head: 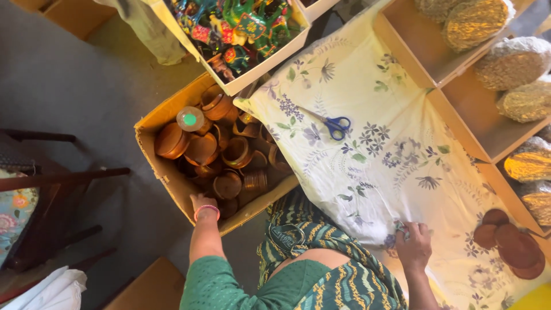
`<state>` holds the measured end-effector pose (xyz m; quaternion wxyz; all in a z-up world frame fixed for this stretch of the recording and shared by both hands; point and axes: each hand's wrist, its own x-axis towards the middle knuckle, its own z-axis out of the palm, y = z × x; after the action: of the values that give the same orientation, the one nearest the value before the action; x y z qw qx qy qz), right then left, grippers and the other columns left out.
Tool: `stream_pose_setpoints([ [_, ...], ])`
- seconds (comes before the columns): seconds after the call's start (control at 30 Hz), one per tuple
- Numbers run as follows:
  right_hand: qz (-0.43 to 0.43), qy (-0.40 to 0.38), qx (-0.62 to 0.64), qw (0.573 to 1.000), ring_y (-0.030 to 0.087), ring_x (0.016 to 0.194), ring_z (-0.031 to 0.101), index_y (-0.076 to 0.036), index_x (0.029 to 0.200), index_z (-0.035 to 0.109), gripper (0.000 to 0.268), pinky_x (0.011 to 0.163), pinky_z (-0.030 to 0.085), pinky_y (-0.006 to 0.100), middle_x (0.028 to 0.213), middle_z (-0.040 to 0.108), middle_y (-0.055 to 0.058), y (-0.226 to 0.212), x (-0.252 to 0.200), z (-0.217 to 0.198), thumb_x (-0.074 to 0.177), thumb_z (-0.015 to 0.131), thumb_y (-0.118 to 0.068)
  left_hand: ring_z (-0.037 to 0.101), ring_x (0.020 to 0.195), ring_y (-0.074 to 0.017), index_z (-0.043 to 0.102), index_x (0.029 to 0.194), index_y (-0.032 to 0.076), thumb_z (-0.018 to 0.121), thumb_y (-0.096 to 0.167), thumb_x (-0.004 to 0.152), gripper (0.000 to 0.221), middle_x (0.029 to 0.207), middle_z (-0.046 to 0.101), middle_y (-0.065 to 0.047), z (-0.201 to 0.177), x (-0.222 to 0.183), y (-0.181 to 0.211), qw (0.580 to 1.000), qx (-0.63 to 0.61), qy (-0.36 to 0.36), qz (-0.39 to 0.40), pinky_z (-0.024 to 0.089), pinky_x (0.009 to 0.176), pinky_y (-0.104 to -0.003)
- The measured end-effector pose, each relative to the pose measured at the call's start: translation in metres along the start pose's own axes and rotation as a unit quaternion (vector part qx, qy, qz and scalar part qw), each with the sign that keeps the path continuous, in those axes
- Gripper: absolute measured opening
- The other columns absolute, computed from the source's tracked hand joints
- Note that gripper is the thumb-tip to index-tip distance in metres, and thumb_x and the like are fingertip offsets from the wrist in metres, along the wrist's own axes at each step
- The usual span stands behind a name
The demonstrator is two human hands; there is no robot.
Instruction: Wrapping small round items in plastic film and bubble wrap and organizing them.
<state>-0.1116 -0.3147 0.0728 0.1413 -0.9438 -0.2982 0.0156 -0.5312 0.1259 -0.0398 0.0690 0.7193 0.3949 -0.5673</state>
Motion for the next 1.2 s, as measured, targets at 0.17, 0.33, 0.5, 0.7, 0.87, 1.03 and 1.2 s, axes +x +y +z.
stream_pose_setpoints([
  [0.17,0.006,0.024,0.054,0.998,0.035,0.118,0.059,-0.014,0.126,0.062,0.045,0.092,0.054,0.045,0.128,0.057,0.013,0.003,0.001,0.003,0.082,0.073,-0.016,0.061,0.125,-0.0291,0.073,0.123,0.014,0.073,0.029,0.088,0.038,0.132,0.07,-0.008,-0.067,-0.038,0.004,0.996,-0.045,-0.024,0.073,0.029,0.115,-0.058],
  [0.33,0.02,0.191,-0.026,0.981,0.046,0.135,0.048,-0.005,0.144,0.048,0.079,0.11,0.04,0.052,0.15,0.043,0.025,-0.007,0.004,-0.018,0.075,0.079,-0.024,0.068,0.112,-0.0315,0.069,0.12,0.008,0.069,0.048,0.09,0.05,0.121,0.072,-0.018,-0.142,-0.078,0.03,0.909,-0.267,0.095,0.305,0.052,0.097,-0.041],
  [0.5,-0.113,-0.019,0.235,0.965,0.025,0.095,0.072,-0.012,0.095,0.071,0.021,0.089,0.056,0.037,0.097,0.076,0.007,-0.025,-0.02,-0.025,0.079,0.07,0.002,0.061,0.109,-0.0206,0.061,0.13,0.001,0.067,0.033,0.095,0.048,0.118,0.073,-0.013,-0.223,-0.169,0.131,0.725,-0.462,0.081,0.504,0.049,0.095,-0.037],
  [0.7,0.117,-0.175,0.579,0.788,0.018,0.106,0.068,-0.013,0.124,0.048,0.055,0.092,0.058,0.033,0.114,0.065,0.009,-0.034,-0.055,-0.084,0.079,0.077,0.0,0.065,0.116,-0.0175,0.058,0.142,0.006,0.057,0.028,0.102,0.045,0.13,0.068,-0.006,-0.24,-0.19,0.371,0.435,-0.663,-0.244,0.558,0.051,0.101,-0.037],
  [0.87,0.135,0.163,0.44,0.873,0.026,0.104,0.061,-0.007,0.11,0.049,0.049,0.091,0.053,0.037,0.113,0.059,0.012,0.072,-0.04,-0.079,0.071,0.078,0.003,0.067,0.107,-0.024,0.064,0.131,0.008,0.057,0.04,0.104,0.043,0.121,0.071,-0.008,-0.208,-0.174,0.517,0.43,-0.719,-0.321,0.441,0.054,0.092,-0.041],
  [1.03,0.168,0.272,0.315,0.893,0.032,0.109,0.063,-0.004,0.1,0.063,0.032,0.095,0.052,0.038,0.116,0.063,0.015,0.106,-0.018,-0.094,0.072,0.078,0.001,0.07,0.11,-0.0261,0.064,0.124,0.009,0.056,0.05,0.101,0.047,0.119,0.073,-0.008,-0.183,-0.156,0.564,0.472,-0.762,-0.31,0.317,0.058,0.094,-0.045],
  [1.2,-0.027,0.188,0.175,0.966,0.039,0.13,0.055,-0.006,0.115,0.071,0.041,0.108,0.046,0.048,0.134,0.059,0.019,0.053,-0.023,-0.082,0.077,0.081,-0.018,0.07,0.101,-0.026,0.066,0.124,0.01,0.055,0.058,0.096,0.057,0.116,0.072,-0.008,-0.18,-0.148,0.556,0.469,-0.749,-0.302,0.358,0.06,0.088,-0.047],
])
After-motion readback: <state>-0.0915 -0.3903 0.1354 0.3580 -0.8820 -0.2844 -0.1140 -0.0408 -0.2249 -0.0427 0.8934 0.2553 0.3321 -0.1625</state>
